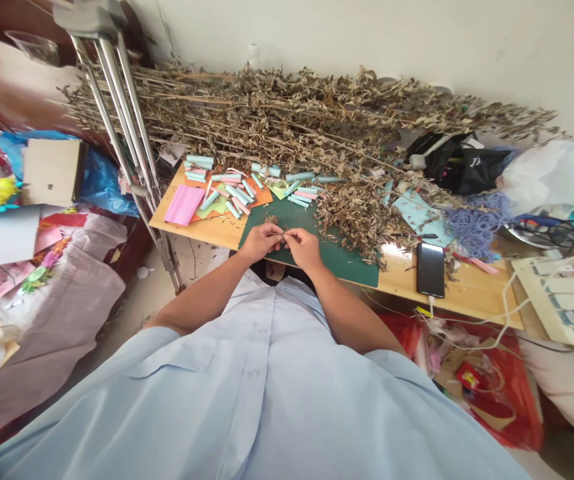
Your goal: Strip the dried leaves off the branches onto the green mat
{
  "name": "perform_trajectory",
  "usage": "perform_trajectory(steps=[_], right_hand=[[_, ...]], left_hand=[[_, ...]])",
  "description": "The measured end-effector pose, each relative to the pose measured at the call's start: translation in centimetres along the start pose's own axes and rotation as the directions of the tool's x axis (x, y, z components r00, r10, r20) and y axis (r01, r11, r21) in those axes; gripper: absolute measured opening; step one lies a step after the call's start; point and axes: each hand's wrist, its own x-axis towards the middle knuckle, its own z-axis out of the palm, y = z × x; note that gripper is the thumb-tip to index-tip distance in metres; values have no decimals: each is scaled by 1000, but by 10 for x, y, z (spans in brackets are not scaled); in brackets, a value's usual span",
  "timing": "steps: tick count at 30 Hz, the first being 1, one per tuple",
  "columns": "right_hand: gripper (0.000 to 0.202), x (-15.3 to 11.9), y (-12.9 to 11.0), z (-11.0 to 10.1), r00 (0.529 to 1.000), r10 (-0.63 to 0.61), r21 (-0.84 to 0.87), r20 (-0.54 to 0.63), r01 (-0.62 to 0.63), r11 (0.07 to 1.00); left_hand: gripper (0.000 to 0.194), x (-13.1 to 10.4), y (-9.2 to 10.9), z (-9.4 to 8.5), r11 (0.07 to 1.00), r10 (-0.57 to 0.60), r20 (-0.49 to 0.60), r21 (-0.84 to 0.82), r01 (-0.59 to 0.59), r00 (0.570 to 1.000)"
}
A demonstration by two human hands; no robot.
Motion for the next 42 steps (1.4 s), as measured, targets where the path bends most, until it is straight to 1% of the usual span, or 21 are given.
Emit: perform_trajectory(steps=[4, 6, 9, 13, 17, 19, 22, 26, 29, 32, 35, 38, 40, 41, 42], right_hand=[[20, 0, -3, -1, 1000, -12, -55, 4, 12, 998], [19, 0, -3, 0, 1000, 7, -46, -12, -7, 999], [18, -1, -5, 4, 995, 90, 40, -44, -88, 995], [13, 0, -8, 13, 971, 214, 178, -107, -193, 965], [13, 3, -6, 19, 938, 319, 354, -139, -253, 900], [15, 4, -4, 19, 934, 335, 411, -129, -257, 875], [21, 5, 0, 15, 949, 300, 425, -102, -231, 876], [30, 3, 3, 11, 976, 201, 343, -86, -160, 925], [34, 1, 3, 11, 989, 113, 232, -94, -88, 969], [34, -1, 2, 11, 991, 42, 118, -124, -27, 993], [32, -5, 1, 9, 987, -69, -17, -142, 68, 998], [28, -7, 0, 7, 973, -199, -152, -115, 180, 972], [27, -6, 0, 8, 971, -214, -173, -106, 194, 966], [27, -5, 0, 10, 976, -186, -154, -114, 168, 974], [27, -3, 1, 11, 983, -131, -110, -128, 117, 987]], left_hand=[[19, 0, -1, 0, 998, -7, 6, 63, 6, 1000], [19, 0, -4, 0, 997, -6, -1, 74, 6, 1000], [18, 1, -8, 0, 998, 9, -6, 66, -9, 1000], [17, 0, -10, -1, 999, 25, -3, 21, -25, 1000], [16, 0, -10, -1, 998, 24, -17, -60, -25, 1000], [16, 0, -10, -1, 996, 27, -22, -89, -29, 999], [16, 1, -9, 0, 994, 20, -37, -107, -24, 999], [15, 3, -8, 1, 994, 0, -47, -107, -5, 999], [17, 3, -7, -1, 993, 8, -7, -121, -8, 1000], [20, 2, -6, -3, 991, 24, 32, -129, -20, 999], [19, 1, -7, -3, 995, 15, 24, -96, -13, 1000], [11, 2, -7, -1, 998, 8, 7, -57, -7, 1000], [8, 2, -7, 0, 999, 2, -6, -40, -3, 1000], [8, 1, -7, 1, 999, -2, -12, -34, 2, 1000], [8, 1, -6, 1, 999, -8, -20, -31, 7, 1000]])
